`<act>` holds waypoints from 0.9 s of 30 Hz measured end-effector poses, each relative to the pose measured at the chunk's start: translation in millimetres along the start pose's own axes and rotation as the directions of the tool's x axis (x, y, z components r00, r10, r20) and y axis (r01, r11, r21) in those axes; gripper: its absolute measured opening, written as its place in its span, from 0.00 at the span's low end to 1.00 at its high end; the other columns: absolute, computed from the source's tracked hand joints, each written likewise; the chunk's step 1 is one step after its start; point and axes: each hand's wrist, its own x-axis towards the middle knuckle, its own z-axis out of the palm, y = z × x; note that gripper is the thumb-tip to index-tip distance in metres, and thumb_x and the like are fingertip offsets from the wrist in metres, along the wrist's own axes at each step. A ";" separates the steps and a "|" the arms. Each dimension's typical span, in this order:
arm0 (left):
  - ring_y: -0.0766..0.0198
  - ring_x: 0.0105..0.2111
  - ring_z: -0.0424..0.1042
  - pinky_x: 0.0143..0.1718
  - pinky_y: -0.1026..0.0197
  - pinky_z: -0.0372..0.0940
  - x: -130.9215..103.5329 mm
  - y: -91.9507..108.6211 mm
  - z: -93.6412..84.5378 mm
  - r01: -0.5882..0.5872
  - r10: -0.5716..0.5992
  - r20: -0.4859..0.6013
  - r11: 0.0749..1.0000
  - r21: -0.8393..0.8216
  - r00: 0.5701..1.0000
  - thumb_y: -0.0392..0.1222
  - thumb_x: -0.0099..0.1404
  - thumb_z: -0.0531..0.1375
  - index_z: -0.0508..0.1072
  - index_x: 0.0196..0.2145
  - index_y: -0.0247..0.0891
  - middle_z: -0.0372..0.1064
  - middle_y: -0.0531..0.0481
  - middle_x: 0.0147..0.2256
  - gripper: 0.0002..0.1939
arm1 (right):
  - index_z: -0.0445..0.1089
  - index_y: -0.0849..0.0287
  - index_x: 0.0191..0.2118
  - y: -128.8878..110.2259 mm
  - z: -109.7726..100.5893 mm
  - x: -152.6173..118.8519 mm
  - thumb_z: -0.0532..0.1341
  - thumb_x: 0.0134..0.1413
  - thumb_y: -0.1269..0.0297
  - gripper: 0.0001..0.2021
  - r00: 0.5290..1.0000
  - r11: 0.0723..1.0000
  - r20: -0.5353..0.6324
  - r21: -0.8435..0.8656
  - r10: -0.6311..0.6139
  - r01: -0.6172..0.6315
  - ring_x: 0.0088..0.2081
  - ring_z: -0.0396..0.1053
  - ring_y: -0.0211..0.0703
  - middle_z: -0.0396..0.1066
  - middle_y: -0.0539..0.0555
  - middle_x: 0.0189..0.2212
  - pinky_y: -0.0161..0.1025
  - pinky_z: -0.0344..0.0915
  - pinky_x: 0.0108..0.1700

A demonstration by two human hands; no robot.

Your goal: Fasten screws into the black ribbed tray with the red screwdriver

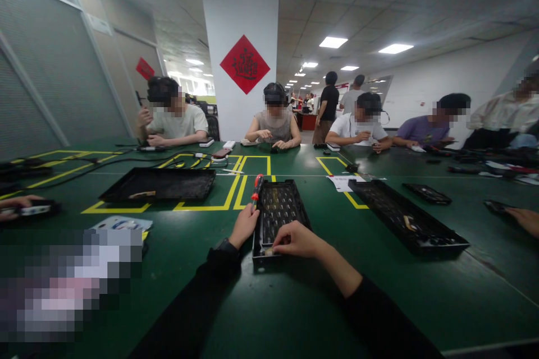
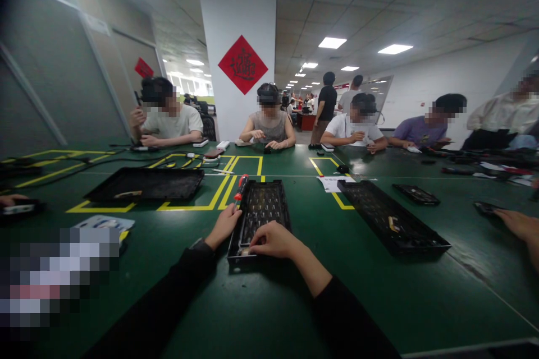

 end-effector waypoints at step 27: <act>0.67 0.25 0.56 0.28 0.64 0.50 -1.7 -1.5 0.4 -0.017 0.017 -0.012 0.999 -0.050 1.000 0.41 0.60 0.49 0.53 0.23 0.39 0.55 0.56 0.23 0.10 | 0.76 0.61 0.34 -0.6 -1.2 1.0 0.63 0.48 0.58 0.11 1.000 1.000 -0.016 -0.011 -0.008 0.008 0.28 0.67 0.35 0.74 0.53 0.29 0.31 0.60 0.30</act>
